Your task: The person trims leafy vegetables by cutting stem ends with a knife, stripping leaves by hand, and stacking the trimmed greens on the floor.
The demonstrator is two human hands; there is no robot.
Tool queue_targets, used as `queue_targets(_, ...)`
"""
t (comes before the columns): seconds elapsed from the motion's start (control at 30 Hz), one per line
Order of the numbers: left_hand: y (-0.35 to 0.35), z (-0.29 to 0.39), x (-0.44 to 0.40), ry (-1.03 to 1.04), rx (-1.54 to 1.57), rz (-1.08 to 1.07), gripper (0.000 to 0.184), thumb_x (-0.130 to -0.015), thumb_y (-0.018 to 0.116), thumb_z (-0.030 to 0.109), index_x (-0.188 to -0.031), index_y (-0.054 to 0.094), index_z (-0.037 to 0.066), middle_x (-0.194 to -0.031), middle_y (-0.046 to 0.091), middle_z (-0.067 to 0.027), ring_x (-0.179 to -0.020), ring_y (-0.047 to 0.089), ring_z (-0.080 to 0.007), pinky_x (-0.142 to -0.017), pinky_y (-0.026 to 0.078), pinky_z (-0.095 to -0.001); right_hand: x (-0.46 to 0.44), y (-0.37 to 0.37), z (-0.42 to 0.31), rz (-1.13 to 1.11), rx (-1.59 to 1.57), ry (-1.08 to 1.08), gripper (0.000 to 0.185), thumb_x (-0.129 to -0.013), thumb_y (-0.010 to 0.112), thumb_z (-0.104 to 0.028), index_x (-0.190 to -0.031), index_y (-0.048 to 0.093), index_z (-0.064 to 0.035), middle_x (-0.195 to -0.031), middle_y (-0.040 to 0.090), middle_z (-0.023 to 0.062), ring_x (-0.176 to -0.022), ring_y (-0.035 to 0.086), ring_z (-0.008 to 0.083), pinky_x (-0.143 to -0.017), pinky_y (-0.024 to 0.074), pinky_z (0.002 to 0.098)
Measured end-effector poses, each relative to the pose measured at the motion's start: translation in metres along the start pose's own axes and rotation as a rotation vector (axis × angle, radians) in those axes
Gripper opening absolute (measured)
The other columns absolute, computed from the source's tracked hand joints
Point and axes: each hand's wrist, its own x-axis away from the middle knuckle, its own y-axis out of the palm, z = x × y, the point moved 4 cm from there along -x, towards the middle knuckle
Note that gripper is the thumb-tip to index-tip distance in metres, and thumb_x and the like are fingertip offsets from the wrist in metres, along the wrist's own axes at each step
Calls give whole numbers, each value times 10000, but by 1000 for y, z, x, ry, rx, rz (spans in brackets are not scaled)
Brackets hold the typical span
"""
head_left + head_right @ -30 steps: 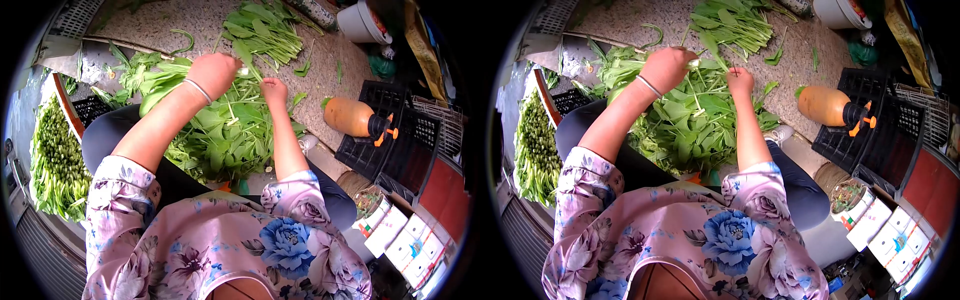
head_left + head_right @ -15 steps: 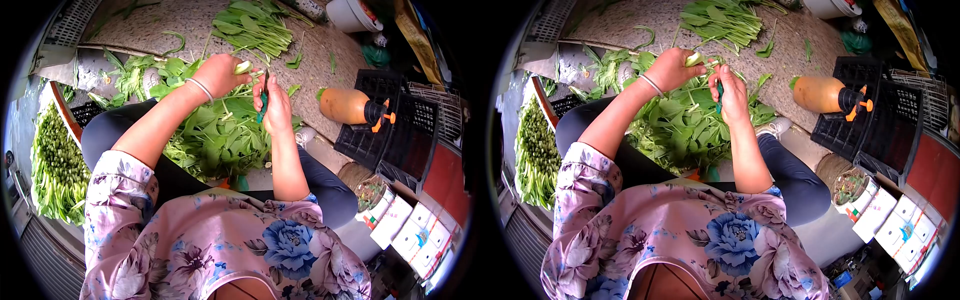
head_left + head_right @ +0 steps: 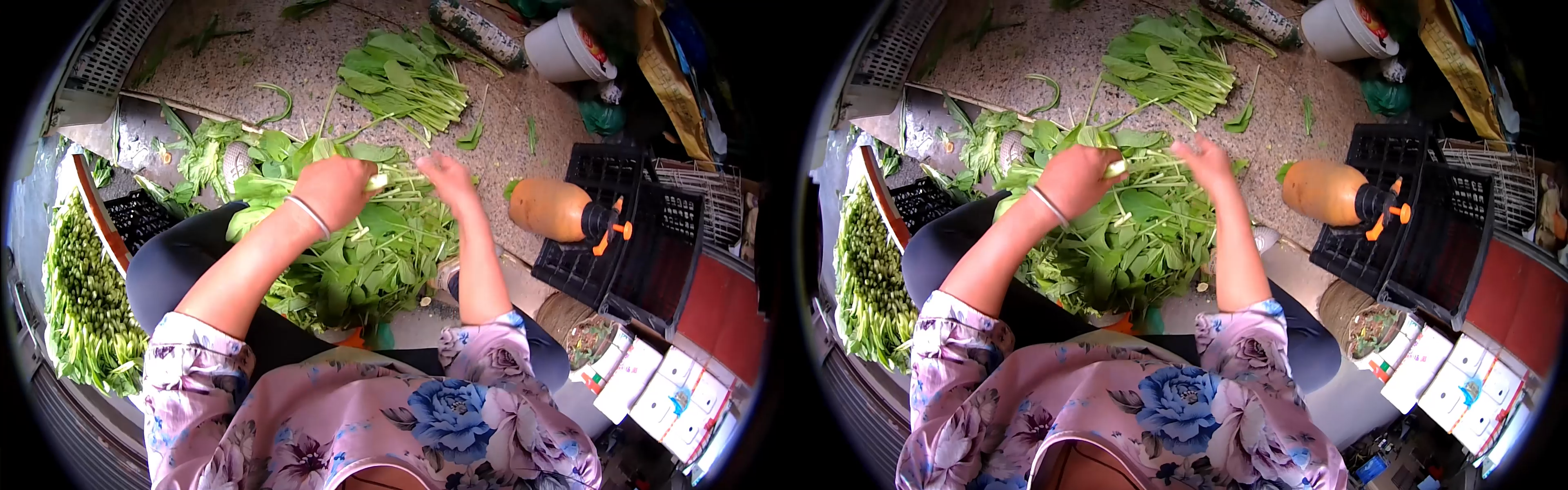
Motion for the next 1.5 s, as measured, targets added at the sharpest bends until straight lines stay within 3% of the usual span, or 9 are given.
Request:
queue_targets(0.17, -11, 0, -2, -20, 33, -29, 167, -777, 541, 143, -923, 577, 70, -754, 624, -148, -771, 608, -317, -798, 436, -437, -119, -54, -22, 414, 99, -257, 478, -811, 597, -235, -1235, 461, -59, -1060, 594, 150, -815, 611, 204, -701, 478, 328)
queue_targets(0.23, -7, -8, -8, -17, 34, 36, 191, -804, 536, 200, -935, 568, 65, -735, 614, -158, -731, 600, -332, -727, 449, -430, -131, -59, -51, 581, 596, -342, 386, -804, 586, -197, -1177, 529, -114, -1032, 605, 114, -841, 602, 269, -750, 462, 371)
queue_targets(0.4, -22, -3, -16, -55, 199, 82, 231, -789, 586, 243, -909, 575, 45, -714, 605, -173, -683, 591, -345, -650, 474, -410, -121, -62, -63, 454, 494, -130, 263, -807, 577, -225, -1044, 614, -118, -1048, 586, 82, -908, 573, 297, -749, 456, 378)
queue_targets(0.57, -17, 0, -15, -57, 146, 33, 289, -742, 610, 180, -1009, 594, 70, -793, 629, -129, -757, 606, -302, -677, 486, -385, -23, -28, -82, 330, -116, -301, 253, -736, 694, -178, -923, 643, -15, -764, 630, 32, -647, 550, 115, -610, 440, 240)
queue_targets(0.63, -25, 10, -8, 232, -15, 492, 353, -701, 600, 102, -1054, 596, 96, -925, 628, -85, -891, 588, -246, -723, 485, -362, 30, -11, -103, 205, -300, -244, 210, -743, 686, -122, -911, 643, -4, -745, 618, 0, -637, 524, 65, -592, 429, 206)
queue_targets(0.73, -21, 18, -5, 364, -116, 598, 423, -670, 584, 57, -1089, 589, 122, -1013, 605, -59, -989, 543, -209, -759, 478, -350, 70, 10, -97, 67, -561, -190, 173, -769, 667, -103, -911, 641, -8, -730, 603, -10, -615, 503, 41, -559, 405, 171)
queue_targets(0.9, -18, 18, -9, 181, 237, 206, 226, -784, 626, 235, -779, 600, 10, -668, 611, -88, -571, 585, -260, -576, 462, -352, 102, 8, -103, -69, -882, -101, 331, -882, 532, -275, -1051, 575, 6, -677, 529, -9, -528, 421, 45, -468, 328, 172)
queue_targets(1.03, -12, 14, -12, 104, 563, -5, 278, -809, 624, 273, -766, 583, 2, -613, 568, -70, -555, 526, -120, -558, 446, -290, 116, -1, -114, -291, -1056, -190, 517, -910, 445, -355, -1233, 414, 47, -655, 460, -9, -539, 370, 49, -473, 293, 170)
queue_targets(1.5, -5, 8, -11, 114, 850, -98, 250, -828, 604, 249, -816, 607, -1, -634, 573, -32, -562, 521, -103, -550, 447, -253, 116, 5, -108, -290, -959, -174, 380, -901, 491, -255, -1188, 496, -6, -604, 398, -39, -513, 352, 45, -449, 283, 169)
